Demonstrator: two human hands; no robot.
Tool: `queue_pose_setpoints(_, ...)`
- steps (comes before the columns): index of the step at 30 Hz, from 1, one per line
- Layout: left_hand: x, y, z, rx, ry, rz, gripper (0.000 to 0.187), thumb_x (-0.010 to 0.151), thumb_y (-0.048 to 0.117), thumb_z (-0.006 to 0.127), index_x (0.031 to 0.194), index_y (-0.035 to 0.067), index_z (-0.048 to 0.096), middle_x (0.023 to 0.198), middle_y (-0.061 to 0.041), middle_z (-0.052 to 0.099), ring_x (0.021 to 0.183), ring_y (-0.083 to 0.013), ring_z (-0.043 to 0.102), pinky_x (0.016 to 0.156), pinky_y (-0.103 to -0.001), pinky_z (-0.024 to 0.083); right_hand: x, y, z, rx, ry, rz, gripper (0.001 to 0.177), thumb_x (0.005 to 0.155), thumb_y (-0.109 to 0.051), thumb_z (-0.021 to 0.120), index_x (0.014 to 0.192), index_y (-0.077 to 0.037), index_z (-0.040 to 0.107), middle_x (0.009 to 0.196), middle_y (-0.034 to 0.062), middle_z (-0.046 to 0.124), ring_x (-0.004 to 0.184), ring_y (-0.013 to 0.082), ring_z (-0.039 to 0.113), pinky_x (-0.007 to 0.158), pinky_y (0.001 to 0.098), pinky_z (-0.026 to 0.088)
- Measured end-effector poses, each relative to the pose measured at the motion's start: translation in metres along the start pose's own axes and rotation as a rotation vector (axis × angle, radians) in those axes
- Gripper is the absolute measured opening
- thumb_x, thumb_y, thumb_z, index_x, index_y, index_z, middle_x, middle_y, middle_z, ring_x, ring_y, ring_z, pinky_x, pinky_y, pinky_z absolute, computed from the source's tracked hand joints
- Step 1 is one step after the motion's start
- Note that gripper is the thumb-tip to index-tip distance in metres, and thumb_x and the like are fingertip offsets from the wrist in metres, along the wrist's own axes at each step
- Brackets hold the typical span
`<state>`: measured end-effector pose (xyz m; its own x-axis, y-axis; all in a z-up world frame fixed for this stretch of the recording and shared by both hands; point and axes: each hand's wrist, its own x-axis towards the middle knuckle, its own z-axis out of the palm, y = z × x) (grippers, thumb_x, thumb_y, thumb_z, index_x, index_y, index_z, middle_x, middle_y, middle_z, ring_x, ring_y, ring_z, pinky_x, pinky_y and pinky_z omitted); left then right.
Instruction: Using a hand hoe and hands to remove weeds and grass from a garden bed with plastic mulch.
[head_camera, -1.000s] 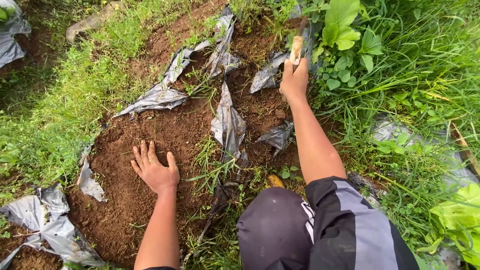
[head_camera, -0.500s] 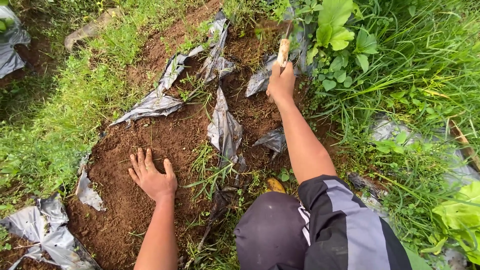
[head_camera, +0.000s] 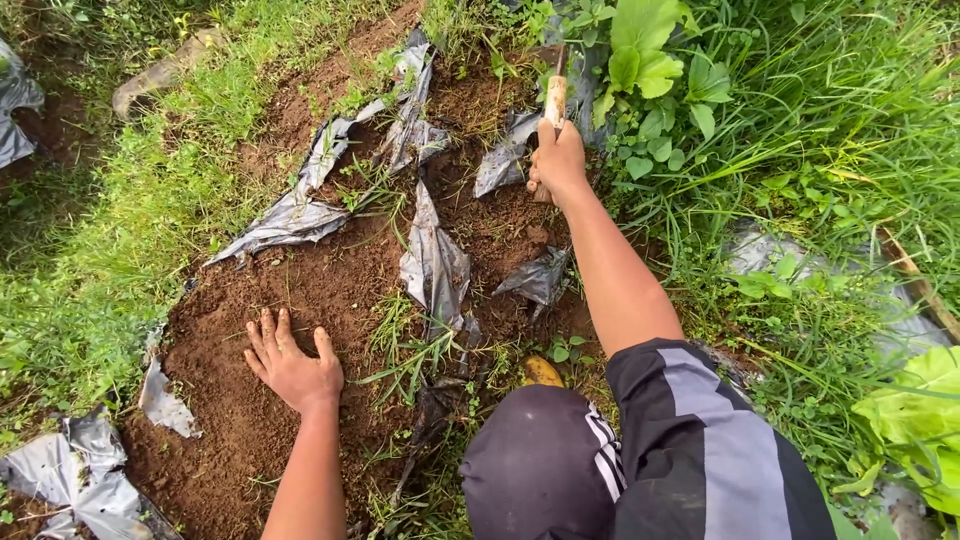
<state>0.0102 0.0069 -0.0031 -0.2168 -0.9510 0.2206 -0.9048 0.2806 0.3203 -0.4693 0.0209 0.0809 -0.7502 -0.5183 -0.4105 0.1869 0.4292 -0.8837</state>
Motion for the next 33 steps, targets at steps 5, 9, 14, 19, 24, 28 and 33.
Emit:
queue_pose_setpoints(5,0.0,-0.006,0.006,0.004,0.056,0.047,0.063,0.088,0.035,0.068,0.143,0.005,0.064,0.155,-0.017,0.056,0.149,-0.0382,0.04,0.121,-0.052,0.021,-0.047,0.016,0.005,-0.072,-0.003,0.014,0.028,0.107,-0.026,0.042,0.11,0.001,0.05,0.058,0.0052,0.048,0.039,0.0145,0.051,0.034,0.0293,0.05)
queue_pose_setpoints(9,0.006,-0.003,0.009,0.008,0.066,0.06,0.063,0.087,0.035,0.069,0.143,0.006,0.064,0.154,-0.018,0.056,0.149,-0.0383,0.041,0.121,-0.052,0.022,-0.023,0.01,0.006,-0.056,-0.007,-0.062,0.028,0.107,-0.026,0.043,0.105,0.001,0.05,0.056,0.0058,0.047,0.037,0.0141,0.051,0.033,0.0282,0.049)
queue_pose_setpoints(14,0.0,-0.005,0.007,0.002,0.09,0.043,0.064,0.086,0.035,0.071,0.143,0.008,0.064,0.154,-0.015,0.057,0.148,-0.0369,0.041,0.122,-0.051,0.021,-0.036,-0.022,0.018,0.098,0.08,-0.009,0.029,0.106,-0.026,0.04,0.109,0.002,0.048,0.061,0.0042,0.047,0.042,0.0125,0.049,0.034,0.0279,0.048)
queue_pose_setpoints(19,0.001,0.001,0.007,0.004,0.03,-0.015,0.061,0.092,0.039,0.065,0.145,0.008,0.063,0.157,-0.014,0.054,0.152,-0.0349,0.037,0.123,-0.052,0.019,-0.072,-0.017,0.01,-0.043,-0.028,-0.001,0.026,0.106,-0.025,0.043,0.107,0.001,0.05,0.06,0.0024,0.049,0.04,0.0125,0.051,0.033,0.0279,0.049)
queue_pose_setpoints(24,-0.003,-0.006,0.004,0.008,0.006,-0.005,0.063,0.091,0.038,0.066,0.146,0.009,0.061,0.158,-0.014,0.052,0.153,-0.0348,0.034,0.123,-0.052,0.017,-0.037,-0.012,0.02,0.049,0.178,-0.082,0.024,0.107,-0.021,0.039,0.109,0.002,0.044,0.067,0.0032,0.048,0.045,0.0126,0.053,0.038,0.0264,0.051)
queue_pose_setpoints(28,0.002,-0.006,0.011,-0.003,0.036,0.004,0.063,0.09,0.038,0.067,0.146,0.01,0.061,0.157,-0.014,0.053,0.152,-0.0355,0.036,0.123,-0.052,0.018,0.024,-0.01,0.045,-0.125,0.32,-0.163,0.031,0.105,-0.026,0.041,0.111,0.004,0.045,0.077,0.0118,0.056,0.047,0.0175,0.063,0.039,0.0305,0.057)
queue_pose_setpoints(33,0.013,0.016,-0.015,0.025,-0.232,-0.184,0.066,0.099,0.051,0.045,0.152,0.012,0.048,0.168,-0.006,0.034,0.159,-0.0263,0.018,0.128,-0.047,0.003,0.065,-0.03,0.075,-0.121,0.354,0.097,0.028,0.104,-0.034,0.036,0.106,-0.007,0.044,0.083,0.0065,0.054,0.045,0.0151,0.055,0.036,0.0333,0.05)
